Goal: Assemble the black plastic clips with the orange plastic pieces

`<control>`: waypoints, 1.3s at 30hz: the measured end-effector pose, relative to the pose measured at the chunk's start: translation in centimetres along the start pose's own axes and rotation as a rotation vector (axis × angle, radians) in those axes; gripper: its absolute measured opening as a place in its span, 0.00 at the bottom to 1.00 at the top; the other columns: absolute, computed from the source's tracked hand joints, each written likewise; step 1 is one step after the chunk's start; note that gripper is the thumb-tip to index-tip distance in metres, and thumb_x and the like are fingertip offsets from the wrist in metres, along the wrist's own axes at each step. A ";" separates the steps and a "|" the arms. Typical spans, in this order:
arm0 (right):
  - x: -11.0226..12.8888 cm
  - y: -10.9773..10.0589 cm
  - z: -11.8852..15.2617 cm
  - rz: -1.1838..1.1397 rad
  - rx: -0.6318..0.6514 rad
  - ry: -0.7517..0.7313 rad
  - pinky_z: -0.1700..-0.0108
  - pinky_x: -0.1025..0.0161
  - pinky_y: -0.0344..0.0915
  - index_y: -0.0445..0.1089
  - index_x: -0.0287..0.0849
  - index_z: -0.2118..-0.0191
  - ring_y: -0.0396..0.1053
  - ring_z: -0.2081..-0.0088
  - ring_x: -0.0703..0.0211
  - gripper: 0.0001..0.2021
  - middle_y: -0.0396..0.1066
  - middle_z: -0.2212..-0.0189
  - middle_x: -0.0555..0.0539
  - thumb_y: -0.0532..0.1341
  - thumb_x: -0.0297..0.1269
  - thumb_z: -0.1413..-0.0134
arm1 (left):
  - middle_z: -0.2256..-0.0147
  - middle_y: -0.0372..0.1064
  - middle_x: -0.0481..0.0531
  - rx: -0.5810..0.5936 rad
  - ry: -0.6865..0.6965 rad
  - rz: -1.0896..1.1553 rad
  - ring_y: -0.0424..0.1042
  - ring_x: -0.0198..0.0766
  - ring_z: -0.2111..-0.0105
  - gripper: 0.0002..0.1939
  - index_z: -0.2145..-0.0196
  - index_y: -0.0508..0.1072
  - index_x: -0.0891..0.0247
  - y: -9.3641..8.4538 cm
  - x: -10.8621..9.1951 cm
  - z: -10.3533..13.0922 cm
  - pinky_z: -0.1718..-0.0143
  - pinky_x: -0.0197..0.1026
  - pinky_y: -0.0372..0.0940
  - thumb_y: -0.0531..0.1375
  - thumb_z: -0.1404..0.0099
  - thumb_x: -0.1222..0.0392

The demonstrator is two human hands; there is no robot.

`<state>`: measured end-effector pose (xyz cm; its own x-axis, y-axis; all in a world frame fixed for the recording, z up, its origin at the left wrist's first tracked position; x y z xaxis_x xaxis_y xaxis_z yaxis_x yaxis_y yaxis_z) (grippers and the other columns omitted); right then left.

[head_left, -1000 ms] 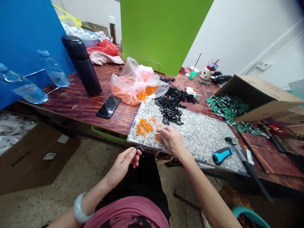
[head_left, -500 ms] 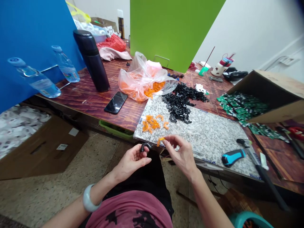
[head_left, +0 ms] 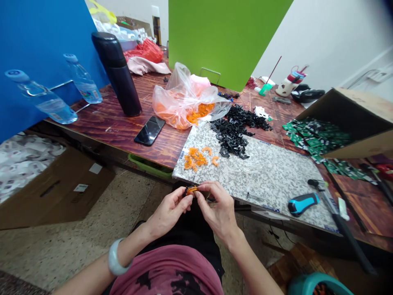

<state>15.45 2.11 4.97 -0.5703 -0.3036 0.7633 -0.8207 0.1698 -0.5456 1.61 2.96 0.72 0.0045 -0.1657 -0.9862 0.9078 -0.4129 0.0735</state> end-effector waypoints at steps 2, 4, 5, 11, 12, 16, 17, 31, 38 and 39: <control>0.0 0.0 0.0 0.001 0.003 0.002 0.61 0.60 0.67 0.69 0.45 0.66 0.69 0.61 0.56 0.04 0.70 0.66 0.46 0.58 0.29 0.46 | 0.72 0.61 0.46 0.001 0.005 -0.024 0.62 0.33 0.72 0.12 0.65 0.68 0.63 0.0 0.0 0.0 0.70 0.34 0.61 0.52 0.33 0.53; -0.1 0.1 0.0 0.004 0.003 0.001 0.62 0.60 0.67 0.69 0.45 0.66 0.69 0.62 0.56 0.05 0.70 0.66 0.46 0.58 0.29 0.46 | 0.72 0.61 0.46 -0.005 0.012 -0.052 0.63 0.34 0.72 0.12 0.66 0.67 0.63 0.0 0.0 0.0 0.69 0.35 0.61 0.51 0.33 0.53; -0.1 0.1 0.0 0.005 0.001 -0.001 0.62 0.60 0.67 0.69 0.45 0.66 0.69 0.62 0.56 0.05 0.70 0.66 0.46 0.58 0.29 0.46 | 0.72 0.61 0.47 -0.008 0.016 -0.068 0.63 0.34 0.72 0.12 0.67 0.67 0.63 0.0 0.0 0.0 0.69 0.35 0.61 0.51 0.32 0.53; -0.2 0.2 0.0 -0.002 0.005 -0.018 0.65 0.62 0.68 0.70 0.45 0.66 0.70 0.65 0.58 0.05 0.71 0.66 0.47 0.59 0.29 0.47 | 0.73 0.62 0.47 -0.022 0.041 -0.163 0.63 0.35 0.72 0.13 0.70 0.66 0.62 -0.2 0.1 0.2 0.68 0.35 0.61 0.50 0.32 0.54; -0.2 0.2 0.0 -0.003 0.006 -0.018 0.65 0.63 0.68 0.70 0.45 0.66 0.70 0.65 0.59 0.05 0.71 0.66 0.47 0.59 0.29 0.47 | 0.73 0.62 0.47 -0.021 0.044 -0.173 0.63 0.35 0.72 0.13 0.70 0.66 0.62 -0.2 0.1 0.2 0.68 0.35 0.60 0.50 0.32 0.54; -0.1 0.2 0.0 -0.001 0.007 -0.009 0.65 0.63 0.68 0.71 0.45 0.66 0.70 0.65 0.59 0.05 0.71 0.66 0.47 0.59 0.29 0.47 | 0.74 0.61 0.46 -0.018 0.064 -0.208 0.62 0.34 0.73 0.13 0.71 0.66 0.62 -0.3 -0.1 0.2 0.68 0.35 0.59 0.49 0.32 0.55; -0.1 0.2 0.0 0.000 0.007 -0.006 0.65 0.63 0.68 0.70 0.45 0.66 0.70 0.65 0.59 0.05 0.71 0.66 0.46 0.59 0.29 0.47 | 0.74 0.61 0.46 -0.018 0.065 -0.215 0.62 0.34 0.73 0.13 0.71 0.66 0.62 -0.3 -0.1 0.2 0.68 0.35 0.59 0.49 0.32 0.55; -1.0 -0.2 -0.2 -0.150 0.222 0.117 0.66 0.64 0.65 0.70 0.43 0.58 0.69 0.65 0.59 0.09 0.72 0.64 0.47 0.61 0.36 0.46 | 0.74 0.60 0.45 0.040 0.096 -0.345 0.61 0.34 0.73 0.14 0.72 0.64 0.62 -0.7 -0.6 0.6 0.69 0.35 0.57 0.47 0.31 0.57; -1.8 0.5 0.4 -0.353 0.349 0.217 0.63 0.65 0.65 0.72 0.42 0.60 0.69 0.64 0.60 0.09 0.72 0.65 0.46 0.60 0.39 0.43 | 0.72 0.61 0.46 0.162 0.131 -0.471 0.62 0.34 0.71 0.13 0.69 0.65 0.63 -0.8 -1.3 0.9 0.67 0.35 0.58 0.46 0.30 0.59; -1.9 0.6 0.6 -0.379 0.350 0.244 0.63 0.65 0.65 0.72 0.42 0.60 0.69 0.65 0.60 0.09 0.72 0.65 0.46 0.60 0.40 0.43 | 0.72 0.61 0.46 0.171 0.137 -0.483 0.62 0.34 0.71 0.13 0.69 0.65 0.63 -0.7 -1.4 0.9 0.66 0.35 0.58 0.46 0.29 0.59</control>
<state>16.05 2.25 3.04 -0.2639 -0.0500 0.9632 -0.9324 -0.2426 -0.2680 0.53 2.65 2.15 -0.3321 0.1928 -0.9233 0.7387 -0.5555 -0.3817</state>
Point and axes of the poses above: each hand's wrist, its own z-axis away from the middle knuckle, its own y-axis out of the palm, x = y × z, the point moved 4 cm from there along -z, towards the middle knuckle
